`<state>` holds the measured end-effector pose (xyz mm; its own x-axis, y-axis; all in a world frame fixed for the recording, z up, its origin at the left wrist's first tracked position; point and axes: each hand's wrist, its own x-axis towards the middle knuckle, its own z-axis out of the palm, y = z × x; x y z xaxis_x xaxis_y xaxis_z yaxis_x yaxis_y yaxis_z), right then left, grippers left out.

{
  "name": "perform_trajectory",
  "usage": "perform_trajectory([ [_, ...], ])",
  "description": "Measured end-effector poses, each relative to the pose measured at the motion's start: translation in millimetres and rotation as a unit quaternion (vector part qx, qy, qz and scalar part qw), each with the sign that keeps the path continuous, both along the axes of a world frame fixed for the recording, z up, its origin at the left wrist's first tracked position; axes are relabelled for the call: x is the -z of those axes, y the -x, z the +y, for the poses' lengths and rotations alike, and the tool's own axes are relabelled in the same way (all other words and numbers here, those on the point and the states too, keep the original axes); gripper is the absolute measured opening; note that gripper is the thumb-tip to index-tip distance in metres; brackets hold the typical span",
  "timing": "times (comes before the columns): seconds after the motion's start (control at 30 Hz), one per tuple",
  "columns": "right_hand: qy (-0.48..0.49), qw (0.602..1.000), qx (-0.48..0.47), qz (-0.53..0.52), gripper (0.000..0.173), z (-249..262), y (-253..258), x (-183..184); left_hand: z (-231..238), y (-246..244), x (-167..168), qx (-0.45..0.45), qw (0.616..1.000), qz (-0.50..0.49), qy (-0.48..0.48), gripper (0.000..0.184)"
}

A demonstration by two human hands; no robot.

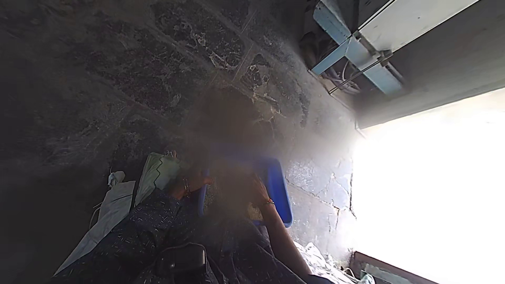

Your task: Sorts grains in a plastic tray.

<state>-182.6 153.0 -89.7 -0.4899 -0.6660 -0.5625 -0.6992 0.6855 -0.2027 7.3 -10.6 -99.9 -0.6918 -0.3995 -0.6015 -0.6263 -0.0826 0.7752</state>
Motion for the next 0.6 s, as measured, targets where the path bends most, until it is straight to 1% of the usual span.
perform_trajectory([
  [0.23, -0.022, 0.999, -0.034, -0.025, 0.043, -4.4, -4.1, -6.0, 0.4, 0.4, 2.8, 0.001, 1.0, -0.001, 0.002, 0.044],
  [0.43, 0.004, 0.999, -0.027, -0.024, 0.035, -3.6, -5.7, -8.8, -0.2, 0.4, 3.2, 0.0, 1.0, -0.012, 0.0, 0.05],
  [0.6, 0.008, 1.0, -0.013, -0.016, 0.035, -4.3, -4.5, -9.8, -0.9, 0.7, 5.7, 0.003, 1.0, -0.012, 0.004, 0.045],
])
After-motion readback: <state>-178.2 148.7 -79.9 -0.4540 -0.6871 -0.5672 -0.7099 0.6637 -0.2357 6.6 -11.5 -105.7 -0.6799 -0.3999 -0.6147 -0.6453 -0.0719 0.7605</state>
